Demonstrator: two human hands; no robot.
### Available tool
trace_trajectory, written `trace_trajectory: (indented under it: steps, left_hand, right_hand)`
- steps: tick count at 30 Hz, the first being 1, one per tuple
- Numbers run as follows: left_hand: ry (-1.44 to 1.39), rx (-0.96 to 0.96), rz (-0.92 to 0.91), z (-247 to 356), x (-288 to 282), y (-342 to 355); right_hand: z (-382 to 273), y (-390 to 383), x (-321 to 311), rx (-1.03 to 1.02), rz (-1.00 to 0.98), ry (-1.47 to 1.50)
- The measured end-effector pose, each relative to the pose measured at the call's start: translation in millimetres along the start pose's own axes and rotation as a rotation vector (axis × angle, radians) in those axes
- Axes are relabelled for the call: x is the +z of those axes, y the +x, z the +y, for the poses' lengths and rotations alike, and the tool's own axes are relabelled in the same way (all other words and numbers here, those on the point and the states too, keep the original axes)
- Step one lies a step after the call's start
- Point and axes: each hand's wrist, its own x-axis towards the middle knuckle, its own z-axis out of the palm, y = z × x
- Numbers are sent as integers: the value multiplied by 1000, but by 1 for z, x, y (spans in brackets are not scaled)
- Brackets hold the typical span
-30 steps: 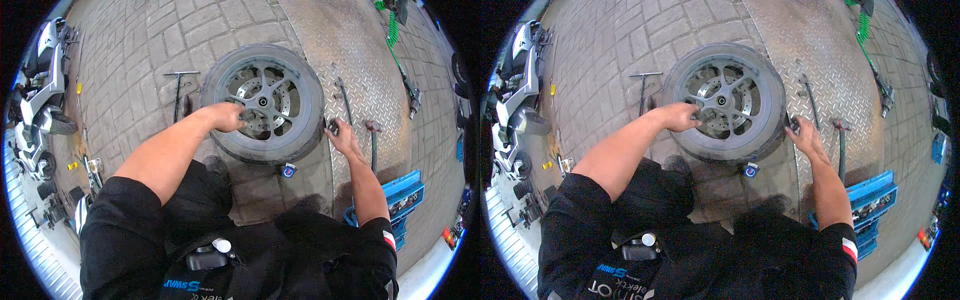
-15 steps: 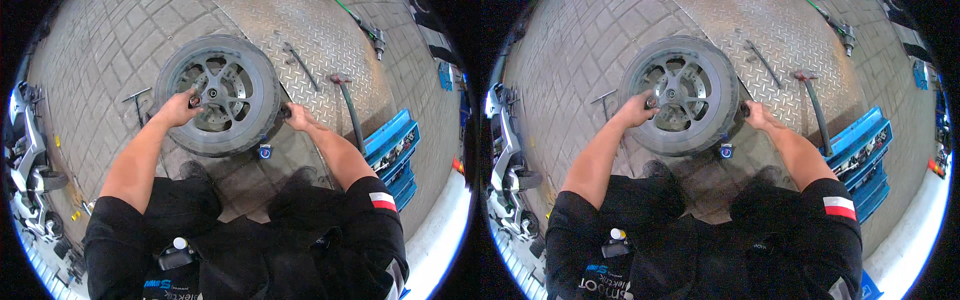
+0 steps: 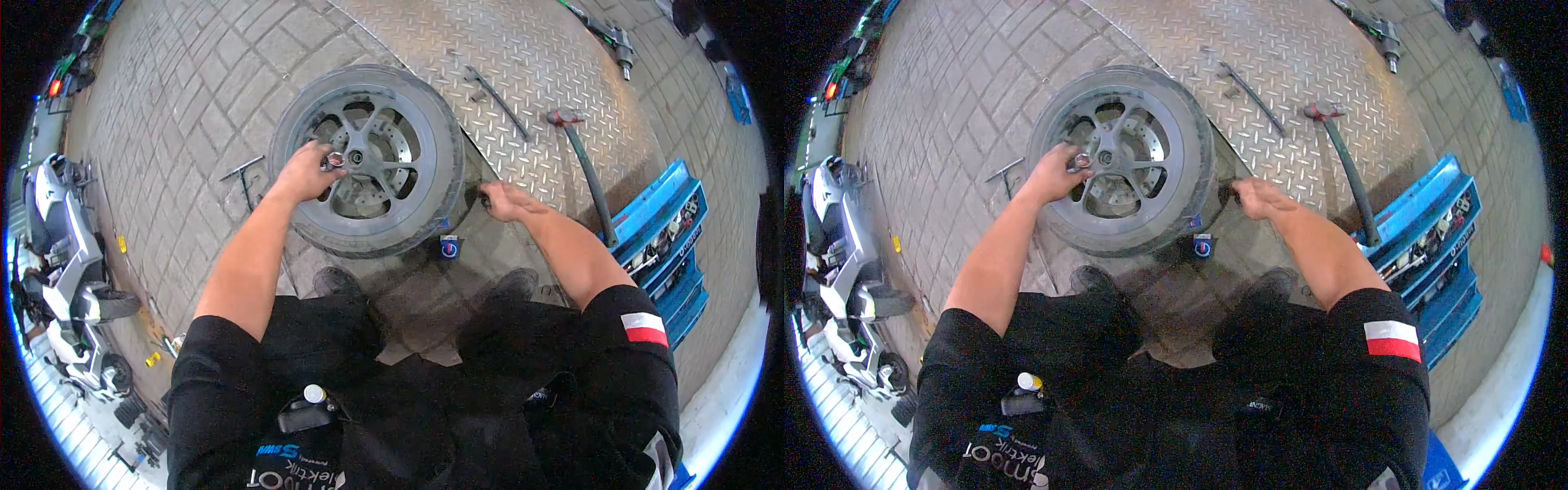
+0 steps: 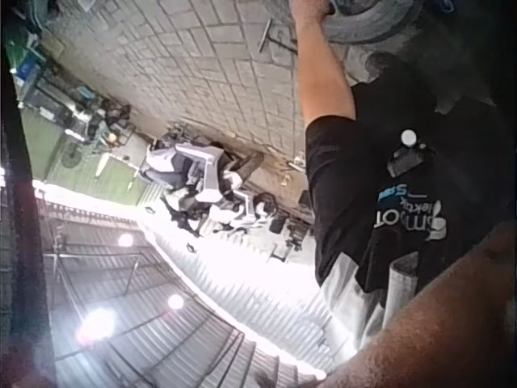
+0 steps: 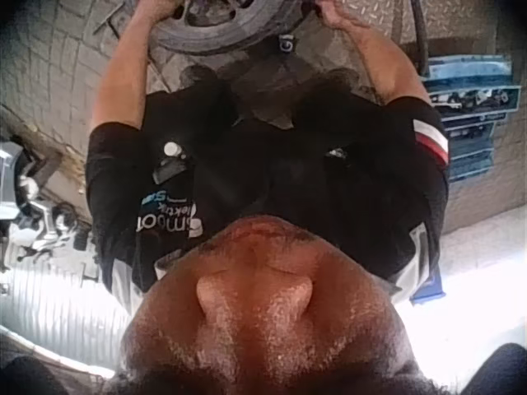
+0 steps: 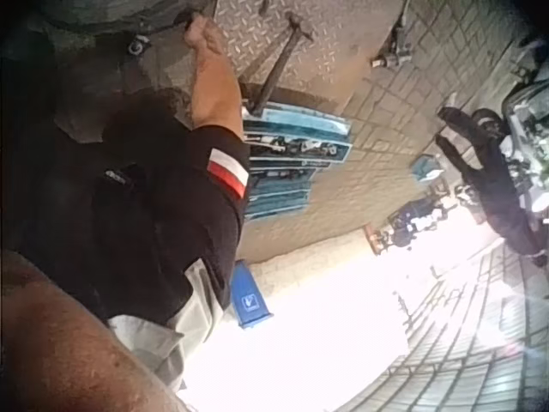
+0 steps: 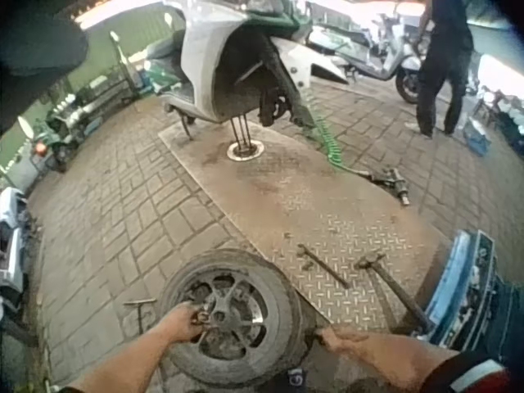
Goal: The person unboxes a new bearing, removes old parts from a scooter wheel using a hammer, and then begins installing the new bearing into the wheel hub by hand.
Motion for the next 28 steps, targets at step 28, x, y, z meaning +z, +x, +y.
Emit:
trace_trajectory:
  steps: [28]
  left_hand:
    - [347, 367, -788, 117, 198, -60]
  right_hand:
    - [-76, -5, 50, 70, 103, 177]
